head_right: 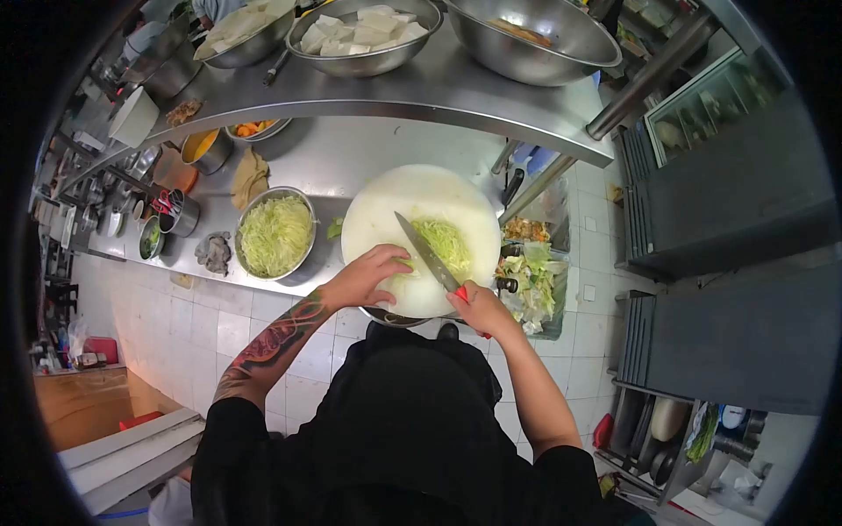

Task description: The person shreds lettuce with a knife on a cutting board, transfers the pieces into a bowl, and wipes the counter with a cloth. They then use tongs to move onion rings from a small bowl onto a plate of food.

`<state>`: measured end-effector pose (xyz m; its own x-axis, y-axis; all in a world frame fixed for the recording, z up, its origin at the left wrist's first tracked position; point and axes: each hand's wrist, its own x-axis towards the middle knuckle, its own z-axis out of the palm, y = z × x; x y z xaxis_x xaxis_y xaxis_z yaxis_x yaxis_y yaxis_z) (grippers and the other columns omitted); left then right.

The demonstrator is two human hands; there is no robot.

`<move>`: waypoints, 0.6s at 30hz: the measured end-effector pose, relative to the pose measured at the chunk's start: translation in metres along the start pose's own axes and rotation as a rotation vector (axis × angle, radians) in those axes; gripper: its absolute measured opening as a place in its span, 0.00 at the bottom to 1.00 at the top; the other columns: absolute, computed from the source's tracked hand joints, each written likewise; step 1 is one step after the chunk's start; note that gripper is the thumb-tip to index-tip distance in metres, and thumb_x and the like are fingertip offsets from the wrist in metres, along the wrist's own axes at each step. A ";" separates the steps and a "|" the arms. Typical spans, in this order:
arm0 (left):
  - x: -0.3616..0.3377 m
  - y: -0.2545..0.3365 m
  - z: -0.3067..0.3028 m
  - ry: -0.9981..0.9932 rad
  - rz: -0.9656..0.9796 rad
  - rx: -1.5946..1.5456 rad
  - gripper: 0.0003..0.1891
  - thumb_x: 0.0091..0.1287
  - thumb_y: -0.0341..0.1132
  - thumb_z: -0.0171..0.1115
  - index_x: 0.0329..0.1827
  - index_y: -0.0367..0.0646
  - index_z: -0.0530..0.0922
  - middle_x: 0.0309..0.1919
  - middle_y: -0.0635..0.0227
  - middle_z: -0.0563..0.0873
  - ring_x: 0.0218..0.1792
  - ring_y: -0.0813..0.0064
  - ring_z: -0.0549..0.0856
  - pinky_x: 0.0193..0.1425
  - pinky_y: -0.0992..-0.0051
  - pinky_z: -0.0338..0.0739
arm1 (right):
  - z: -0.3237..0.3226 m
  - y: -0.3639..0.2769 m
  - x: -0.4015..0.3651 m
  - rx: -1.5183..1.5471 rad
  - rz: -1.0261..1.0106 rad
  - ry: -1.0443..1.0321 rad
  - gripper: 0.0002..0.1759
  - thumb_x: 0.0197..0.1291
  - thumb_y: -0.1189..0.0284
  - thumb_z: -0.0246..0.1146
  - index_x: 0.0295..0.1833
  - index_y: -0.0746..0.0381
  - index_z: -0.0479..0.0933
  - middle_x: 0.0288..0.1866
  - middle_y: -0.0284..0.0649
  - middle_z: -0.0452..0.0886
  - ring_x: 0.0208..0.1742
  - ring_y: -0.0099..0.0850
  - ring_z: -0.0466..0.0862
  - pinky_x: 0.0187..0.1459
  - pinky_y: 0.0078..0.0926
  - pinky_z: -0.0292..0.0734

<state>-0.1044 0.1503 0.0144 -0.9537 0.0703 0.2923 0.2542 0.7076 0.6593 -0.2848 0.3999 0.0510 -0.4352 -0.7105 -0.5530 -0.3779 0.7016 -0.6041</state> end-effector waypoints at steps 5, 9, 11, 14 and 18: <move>0.006 -0.018 0.037 0.230 -0.034 0.259 0.22 0.59 0.35 0.79 0.55 0.45 0.84 0.61 0.59 0.81 0.64 0.52 0.80 0.69 0.57 0.77 | 0.019 0.020 -0.006 -0.010 -0.259 0.167 0.21 0.79 0.54 0.59 0.48 0.64 0.73 0.30 0.57 0.86 0.26 0.56 0.87 0.31 0.53 0.82; 0.012 0.005 0.036 0.320 -0.087 0.241 0.15 0.62 0.32 0.76 0.51 0.44 0.83 0.58 0.60 0.82 0.61 0.53 0.81 0.66 0.57 0.78 | 0.042 0.009 -0.006 -0.378 -0.209 0.290 0.19 0.81 0.56 0.56 0.51 0.64 0.71 0.31 0.56 0.87 0.35 0.58 0.90 0.38 0.59 0.83; 0.007 0.007 0.028 0.311 -0.011 0.230 0.11 0.65 0.29 0.72 0.49 0.43 0.83 0.57 0.61 0.83 0.60 0.53 0.81 0.64 0.58 0.79 | 0.033 0.004 -0.012 -0.411 -0.192 0.300 0.19 0.81 0.57 0.56 0.50 0.64 0.72 0.31 0.56 0.87 0.34 0.58 0.90 0.38 0.59 0.83; 0.010 -0.005 0.024 0.231 0.000 0.230 0.10 0.65 0.27 0.71 0.49 0.42 0.83 0.53 0.61 0.84 0.58 0.54 0.82 0.63 0.59 0.79 | 0.019 -0.015 -0.031 -0.457 -0.216 0.297 0.18 0.81 0.58 0.56 0.49 0.65 0.72 0.29 0.55 0.87 0.33 0.57 0.89 0.37 0.58 0.83; 0.016 -0.011 0.022 0.225 0.009 0.190 0.10 0.65 0.27 0.70 0.48 0.41 0.83 0.50 0.61 0.86 0.57 0.54 0.83 0.63 0.60 0.80 | 0.007 -0.023 -0.058 -0.493 -0.276 0.300 0.17 0.80 0.60 0.57 0.47 0.65 0.73 0.27 0.54 0.87 0.31 0.57 0.89 0.36 0.57 0.83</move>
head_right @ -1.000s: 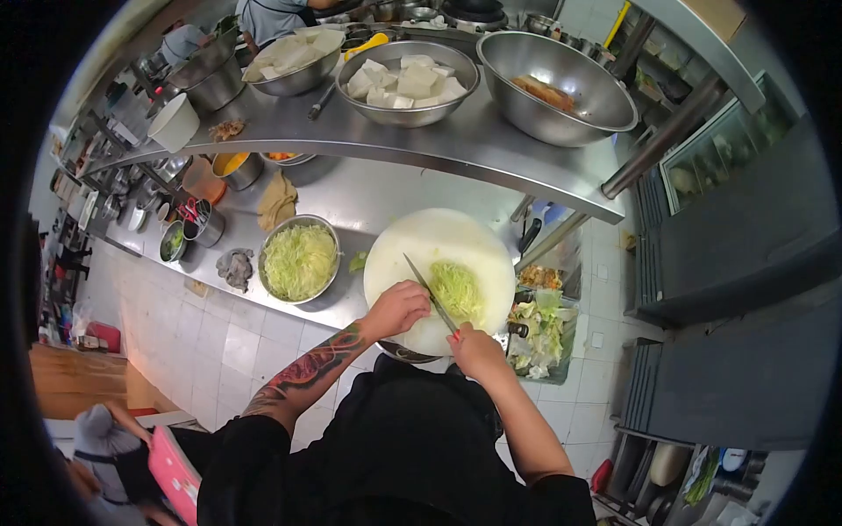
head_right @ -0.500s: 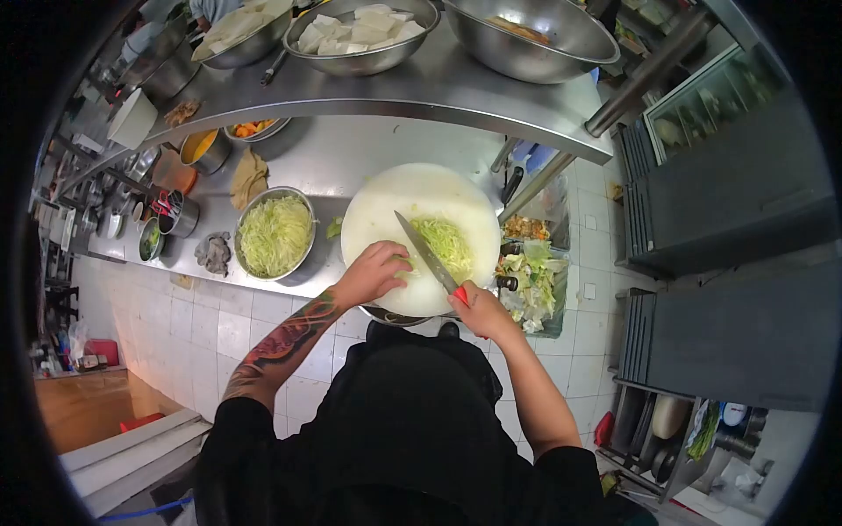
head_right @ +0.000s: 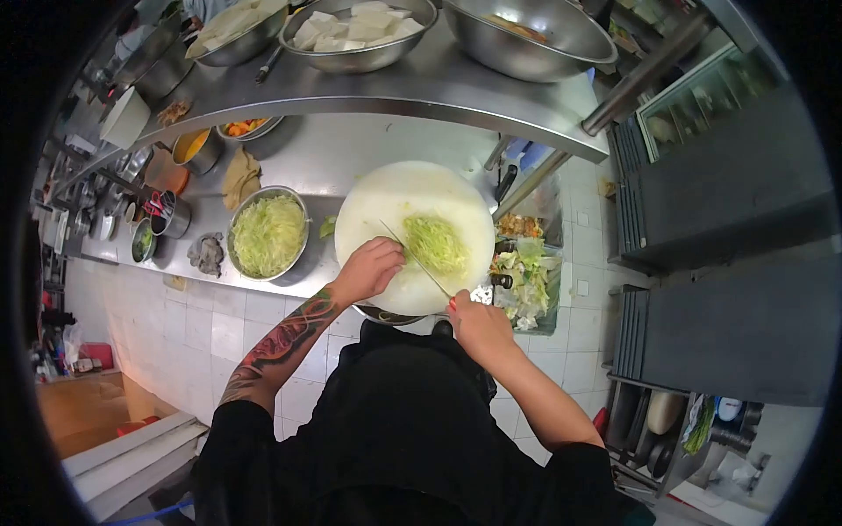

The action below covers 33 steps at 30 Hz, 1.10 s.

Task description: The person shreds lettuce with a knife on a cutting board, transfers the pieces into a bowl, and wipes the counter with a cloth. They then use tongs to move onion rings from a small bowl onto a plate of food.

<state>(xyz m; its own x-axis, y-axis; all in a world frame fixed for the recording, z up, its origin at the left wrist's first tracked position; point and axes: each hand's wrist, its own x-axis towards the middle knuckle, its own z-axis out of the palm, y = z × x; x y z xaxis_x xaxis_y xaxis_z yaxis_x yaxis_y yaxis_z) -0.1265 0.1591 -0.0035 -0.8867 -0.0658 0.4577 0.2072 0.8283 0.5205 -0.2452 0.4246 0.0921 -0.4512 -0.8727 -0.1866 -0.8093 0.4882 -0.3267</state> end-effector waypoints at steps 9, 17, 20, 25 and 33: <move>-0.005 0.000 0.004 0.041 0.000 -0.001 0.09 0.64 0.27 0.71 0.46 0.41 0.83 0.50 0.62 0.86 0.56 0.55 0.84 0.62 0.60 0.80 | 0.016 -0.005 0.031 0.017 0.066 -0.038 0.18 0.79 0.59 0.58 0.49 0.66 0.74 0.32 0.57 0.88 0.37 0.59 0.90 0.40 0.59 0.83; -0.003 0.001 0.002 0.043 -0.016 -0.005 0.08 0.63 0.28 0.72 0.44 0.43 0.83 0.48 0.64 0.86 0.55 0.56 0.84 0.60 0.61 0.81 | 0.026 0.001 0.043 0.040 0.049 -0.069 0.19 0.79 0.58 0.59 0.49 0.66 0.74 0.33 0.58 0.88 0.38 0.60 0.90 0.41 0.59 0.84; -0.005 -0.003 0.006 0.042 -0.013 0.001 0.08 0.63 0.28 0.72 0.44 0.43 0.83 0.48 0.65 0.86 0.55 0.56 0.84 0.60 0.61 0.81 | 0.015 -0.003 0.035 0.026 0.084 -0.132 0.20 0.79 0.58 0.58 0.49 0.67 0.75 0.32 0.59 0.88 0.38 0.60 0.90 0.42 0.59 0.84; -0.005 0.001 0.002 0.055 -0.036 -0.009 0.08 0.64 0.28 0.72 0.43 0.44 0.83 0.48 0.65 0.86 0.55 0.56 0.84 0.59 0.62 0.82 | 0.022 0.000 0.043 0.056 0.063 -0.107 0.21 0.79 0.56 0.57 0.51 0.67 0.75 0.34 0.59 0.88 0.39 0.61 0.90 0.44 0.59 0.83; -0.005 0.001 0.003 0.074 -0.024 -0.003 0.08 0.63 0.29 0.72 0.43 0.44 0.83 0.48 0.65 0.86 0.56 0.57 0.84 0.59 0.62 0.82 | 0.019 -0.012 0.053 0.072 0.123 -0.127 0.20 0.79 0.57 0.59 0.51 0.66 0.77 0.39 0.60 0.89 0.44 0.61 0.90 0.47 0.58 0.83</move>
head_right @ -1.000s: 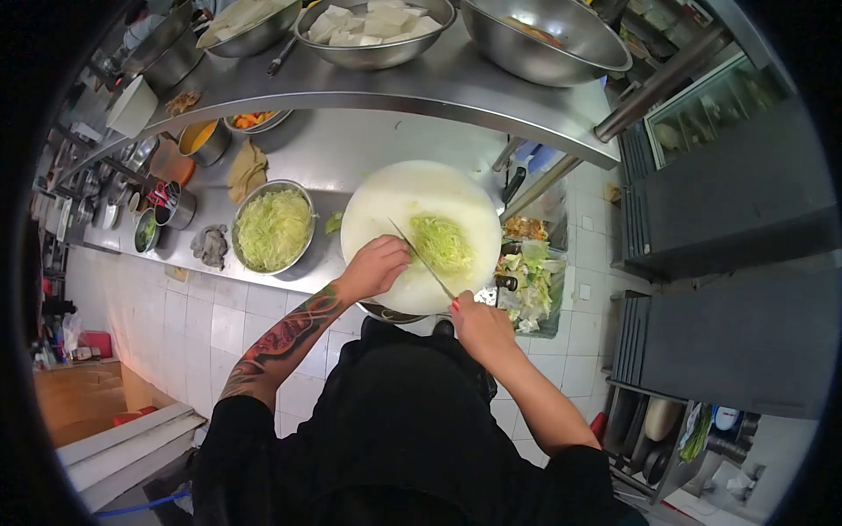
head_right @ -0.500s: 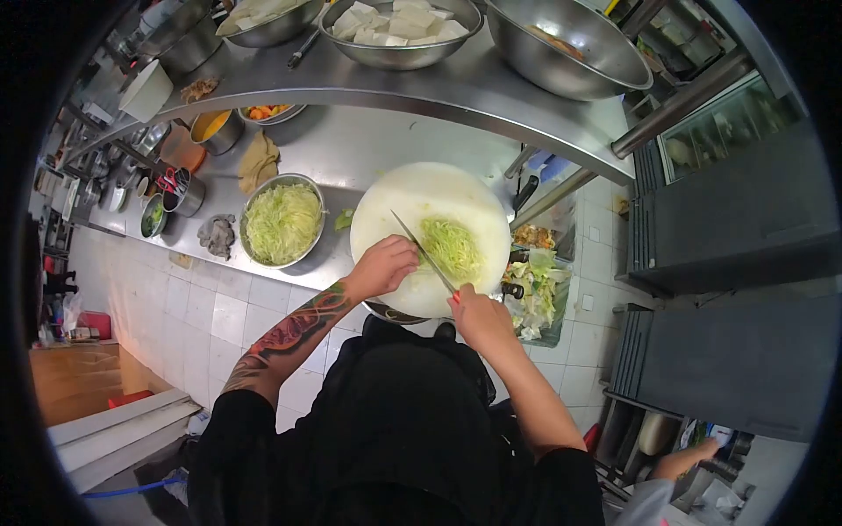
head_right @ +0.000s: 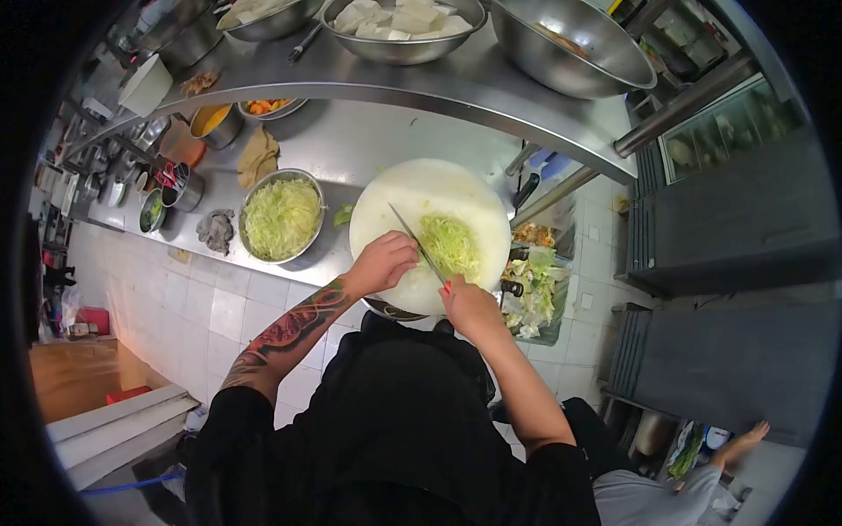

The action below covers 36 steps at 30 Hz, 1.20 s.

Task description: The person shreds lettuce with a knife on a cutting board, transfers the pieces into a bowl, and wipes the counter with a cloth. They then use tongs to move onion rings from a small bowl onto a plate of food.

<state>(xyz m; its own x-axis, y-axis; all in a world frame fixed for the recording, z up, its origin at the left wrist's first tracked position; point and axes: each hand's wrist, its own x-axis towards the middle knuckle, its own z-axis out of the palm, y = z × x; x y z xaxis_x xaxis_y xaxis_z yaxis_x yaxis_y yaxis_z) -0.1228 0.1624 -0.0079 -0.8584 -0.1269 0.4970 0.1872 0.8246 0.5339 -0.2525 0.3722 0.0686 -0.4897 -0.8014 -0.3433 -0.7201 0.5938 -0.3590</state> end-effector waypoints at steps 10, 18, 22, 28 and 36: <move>-0.001 -0.005 0.003 -0.019 -0.009 -0.015 0.08 0.64 0.29 0.73 0.43 0.44 0.84 0.49 0.64 0.87 0.54 0.56 0.85 0.59 0.62 0.82 | -0.007 0.002 -0.006 -0.012 -0.002 -0.043 0.21 0.79 0.56 0.59 0.52 0.67 0.76 0.39 0.61 0.88 0.44 0.62 0.89 0.47 0.58 0.83; 0.004 -0.008 -0.007 -0.052 0.032 -0.023 0.11 0.63 0.30 0.74 0.46 0.44 0.83 0.54 0.64 0.84 0.60 0.55 0.81 0.63 0.61 0.80 | 0.028 0.049 0.012 0.127 -0.054 -0.029 0.22 0.79 0.54 0.58 0.51 0.66 0.74 0.38 0.61 0.87 0.41 0.62 0.87 0.45 0.60 0.81; -0.006 0.019 0.014 0.002 -0.073 0.048 0.13 0.62 0.31 0.76 0.49 0.44 0.85 0.56 0.63 0.84 0.62 0.53 0.80 0.65 0.60 0.79 | 0.030 0.043 -0.001 0.065 0.041 -0.038 0.20 0.79 0.55 0.60 0.50 0.65 0.73 0.37 0.60 0.88 0.40 0.62 0.88 0.43 0.59 0.82; -0.004 0.010 0.014 0.030 -0.016 0.063 0.09 0.64 0.29 0.74 0.46 0.42 0.86 0.50 0.63 0.85 0.56 0.56 0.84 0.60 0.61 0.82 | -0.010 0.022 -0.034 -0.062 -0.025 0.001 0.19 0.79 0.56 0.59 0.51 0.64 0.72 0.35 0.59 0.89 0.40 0.60 0.90 0.42 0.59 0.83; -0.001 0.002 0.016 0.044 0.006 0.009 0.07 0.63 0.27 0.74 0.42 0.44 0.85 0.47 0.65 0.87 0.52 0.58 0.86 0.56 0.64 0.83 | 0.025 0.034 -0.002 -0.049 -0.019 -0.011 0.20 0.79 0.56 0.59 0.50 0.64 0.73 0.35 0.58 0.89 0.40 0.60 0.90 0.43 0.59 0.83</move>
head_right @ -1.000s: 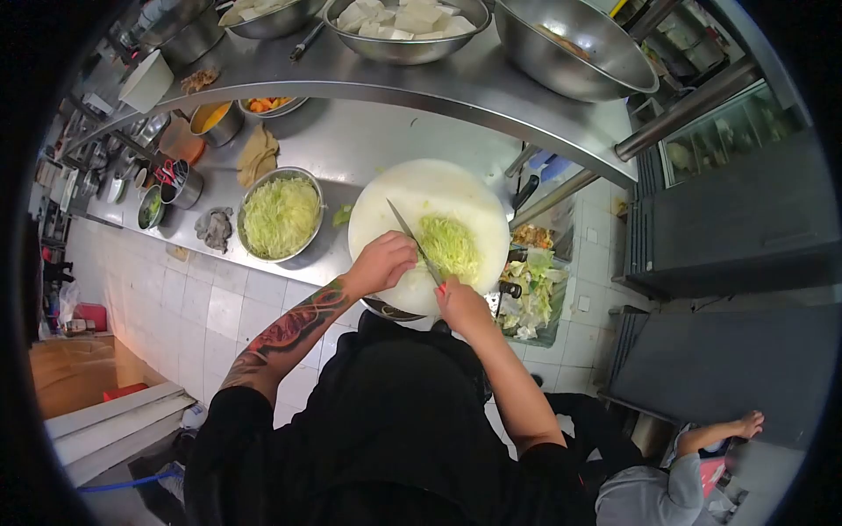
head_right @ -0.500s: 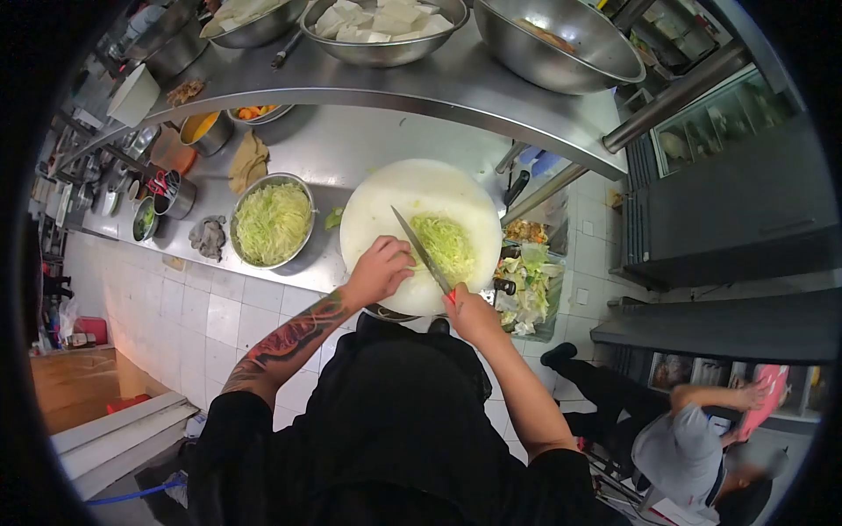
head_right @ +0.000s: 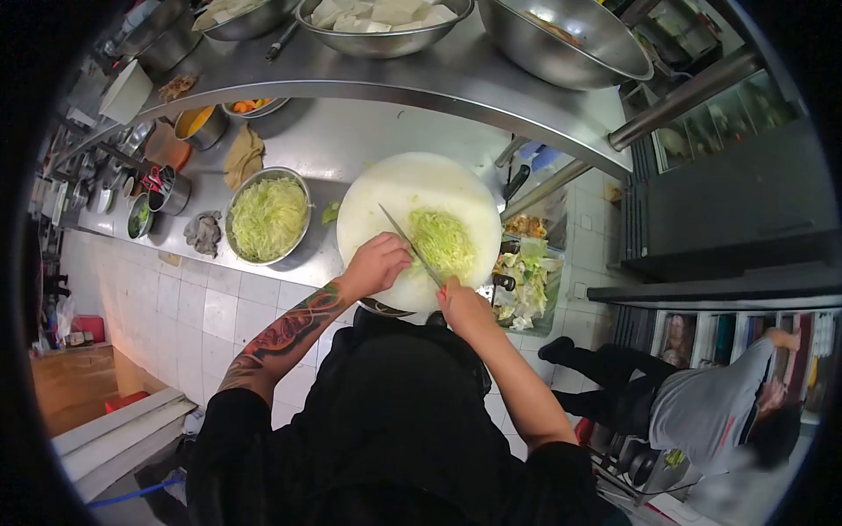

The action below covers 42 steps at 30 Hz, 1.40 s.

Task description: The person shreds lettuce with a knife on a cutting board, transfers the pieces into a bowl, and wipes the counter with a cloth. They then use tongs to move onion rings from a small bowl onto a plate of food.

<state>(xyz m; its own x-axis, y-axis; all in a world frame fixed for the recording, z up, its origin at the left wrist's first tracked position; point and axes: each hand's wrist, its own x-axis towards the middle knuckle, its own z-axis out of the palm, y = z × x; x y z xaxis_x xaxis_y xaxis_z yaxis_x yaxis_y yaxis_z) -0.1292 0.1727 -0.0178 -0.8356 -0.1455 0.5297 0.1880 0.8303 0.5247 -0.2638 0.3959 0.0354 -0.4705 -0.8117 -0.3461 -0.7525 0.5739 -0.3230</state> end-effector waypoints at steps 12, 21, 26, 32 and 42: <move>-0.001 -0.002 -0.001 -0.009 -0.020 -0.022 0.06 0.63 0.28 0.74 0.40 0.44 0.84 0.47 0.65 0.87 0.53 0.58 0.86 0.57 0.64 0.83 | -0.029 -0.018 -0.002 -0.007 -0.006 -0.029 0.19 0.78 0.57 0.59 0.52 0.65 0.74 0.37 0.58 0.89 0.42 0.59 0.90 0.45 0.59 0.83; -0.002 0.000 -0.003 -0.012 -0.067 -0.052 0.06 0.62 0.28 0.74 0.39 0.45 0.85 0.46 0.66 0.87 0.53 0.58 0.86 0.56 0.64 0.83 | -0.031 -0.019 -0.007 0.017 0.019 -0.049 0.20 0.79 0.55 0.57 0.54 0.63 0.74 0.41 0.58 0.89 0.45 0.59 0.90 0.48 0.59 0.83; -0.007 -0.001 0.003 0.032 -0.056 -0.060 0.06 0.62 0.27 0.75 0.39 0.45 0.85 0.46 0.65 0.87 0.52 0.58 0.86 0.56 0.64 0.83 | 0.008 -0.005 0.005 0.038 0.038 -0.073 0.20 0.79 0.55 0.59 0.52 0.64 0.75 0.40 0.57 0.90 0.44 0.59 0.90 0.48 0.58 0.84; -0.006 -0.004 0.003 0.061 -0.082 -0.087 0.06 0.61 0.28 0.75 0.38 0.45 0.85 0.46 0.65 0.87 0.51 0.57 0.86 0.55 0.64 0.83 | -0.018 -0.015 -0.018 0.016 0.036 -0.054 0.21 0.78 0.55 0.59 0.51 0.65 0.76 0.40 0.58 0.89 0.43 0.60 0.90 0.47 0.58 0.84; -0.011 -0.006 0.005 0.049 -0.083 -0.078 0.06 0.61 0.28 0.76 0.39 0.44 0.86 0.45 0.65 0.87 0.51 0.57 0.86 0.55 0.64 0.83 | 0.012 -0.008 0.006 0.056 0.010 -0.053 0.20 0.78 0.56 0.60 0.51 0.65 0.75 0.37 0.57 0.89 0.42 0.60 0.90 0.46 0.58 0.84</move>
<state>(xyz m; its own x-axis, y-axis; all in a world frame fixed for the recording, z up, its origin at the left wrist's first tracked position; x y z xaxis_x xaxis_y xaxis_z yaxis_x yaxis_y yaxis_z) -0.1233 0.1723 -0.0302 -0.8240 -0.2396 0.5134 0.1608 0.7700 0.6174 -0.2554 0.3875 0.0257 -0.4517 -0.8000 -0.3949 -0.7202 0.5882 -0.3679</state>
